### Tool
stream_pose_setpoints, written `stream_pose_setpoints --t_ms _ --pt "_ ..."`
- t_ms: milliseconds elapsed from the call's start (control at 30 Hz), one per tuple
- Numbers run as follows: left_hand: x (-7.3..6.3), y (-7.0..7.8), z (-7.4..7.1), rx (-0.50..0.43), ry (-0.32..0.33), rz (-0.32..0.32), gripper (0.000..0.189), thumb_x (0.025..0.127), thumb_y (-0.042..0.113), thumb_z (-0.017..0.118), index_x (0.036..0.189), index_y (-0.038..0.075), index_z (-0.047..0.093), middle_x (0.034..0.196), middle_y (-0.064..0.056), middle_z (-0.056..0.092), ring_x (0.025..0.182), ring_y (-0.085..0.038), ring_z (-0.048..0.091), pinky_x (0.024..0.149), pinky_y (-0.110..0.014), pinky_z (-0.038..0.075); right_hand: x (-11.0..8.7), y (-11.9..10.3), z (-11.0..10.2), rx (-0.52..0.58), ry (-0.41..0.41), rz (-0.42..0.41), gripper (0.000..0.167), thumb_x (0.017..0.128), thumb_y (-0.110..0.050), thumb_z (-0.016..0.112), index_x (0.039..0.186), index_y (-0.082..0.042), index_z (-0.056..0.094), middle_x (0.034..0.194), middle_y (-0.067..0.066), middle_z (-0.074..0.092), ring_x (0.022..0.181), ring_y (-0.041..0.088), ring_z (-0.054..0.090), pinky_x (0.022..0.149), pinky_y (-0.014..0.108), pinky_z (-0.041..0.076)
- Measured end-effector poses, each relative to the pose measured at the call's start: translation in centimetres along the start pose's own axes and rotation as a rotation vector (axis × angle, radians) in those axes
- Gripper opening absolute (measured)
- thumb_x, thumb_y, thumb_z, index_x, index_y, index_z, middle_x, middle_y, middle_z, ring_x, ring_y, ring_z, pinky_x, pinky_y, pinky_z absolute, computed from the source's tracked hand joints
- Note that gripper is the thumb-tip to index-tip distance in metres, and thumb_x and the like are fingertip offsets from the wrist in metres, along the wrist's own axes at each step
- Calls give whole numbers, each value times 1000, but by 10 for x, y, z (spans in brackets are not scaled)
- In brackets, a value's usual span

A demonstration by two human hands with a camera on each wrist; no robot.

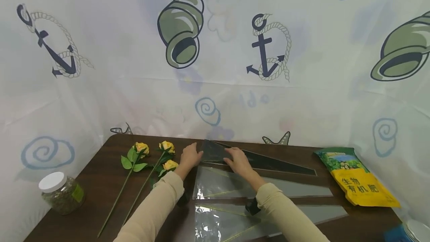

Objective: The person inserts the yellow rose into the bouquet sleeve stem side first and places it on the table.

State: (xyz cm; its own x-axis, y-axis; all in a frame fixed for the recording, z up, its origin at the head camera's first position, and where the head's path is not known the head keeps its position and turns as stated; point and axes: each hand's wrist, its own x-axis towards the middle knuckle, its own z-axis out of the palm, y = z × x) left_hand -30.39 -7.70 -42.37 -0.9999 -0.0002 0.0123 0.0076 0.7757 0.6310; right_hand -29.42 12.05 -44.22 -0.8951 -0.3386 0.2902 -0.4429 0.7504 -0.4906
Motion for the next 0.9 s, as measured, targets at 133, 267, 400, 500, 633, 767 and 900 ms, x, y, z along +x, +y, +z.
stream_pose_setpoints --t_ms 133,267,400,500,633,767,900 --pt "-2 -8 13 -26 9 -68 47 93 14 56 131 -11 46 131 -29 49 121 -44 46 98 -52 42 9 -7 23 13 -50 -8 37 88 -9 65 121 6 58 118 23 60 111 37 55 89 47 48" --pt "-4 -12 23 -45 23 -110 44 92 13 56 128 -11 49 128 -30 52 119 -45 48 96 -52 43 14 -10 40 -11 -72 28 38 87 -11 67 121 5 60 115 22 59 106 36 56 87 44 49" --pt "-3 -12 25 -68 31 -148 41 93 11 55 127 -10 50 126 -29 52 118 -44 48 94 -52 44 17 -10 48 -86 -98 72 39 85 -16 70 118 2 63 114 19 56 101 33 53 83 41 49" --pt "2 -8 24 -83 27 -169 40 94 12 54 128 -9 50 125 -28 54 116 -43 49 92 -51 45 19 -9 48 -143 -104 92 39 83 -19 72 115 1 65 111 15 54 96 29 50 78 38 48" --pt "13 2 17 -114 -6 -184 38 95 14 54 126 -6 53 122 -26 56 113 -41 52 89 -49 47 24 -8 42 -153 -63 91 41 82 -20 72 117 -1 64 111 14 52 93 26 47 74 36 46" --pt "18 3 16 -174 -30 -191 31 94 12 54 119 -6 59 120 -25 58 111 -40 53 85 -46 50 27 -6 40 -145 -32 60 41 83 -20 71 119 -1 63 111 15 51 89 24 45 71 35 44" --pt "20 -3 22 -263 -18 -194 27 93 8 55 115 -6 62 120 -25 58 110 -40 54 82 -43 52 29 -3 43 -124 -35 55 42 84 -19 71 120 0 62 110 15 51 88 23 43 69 34 42"
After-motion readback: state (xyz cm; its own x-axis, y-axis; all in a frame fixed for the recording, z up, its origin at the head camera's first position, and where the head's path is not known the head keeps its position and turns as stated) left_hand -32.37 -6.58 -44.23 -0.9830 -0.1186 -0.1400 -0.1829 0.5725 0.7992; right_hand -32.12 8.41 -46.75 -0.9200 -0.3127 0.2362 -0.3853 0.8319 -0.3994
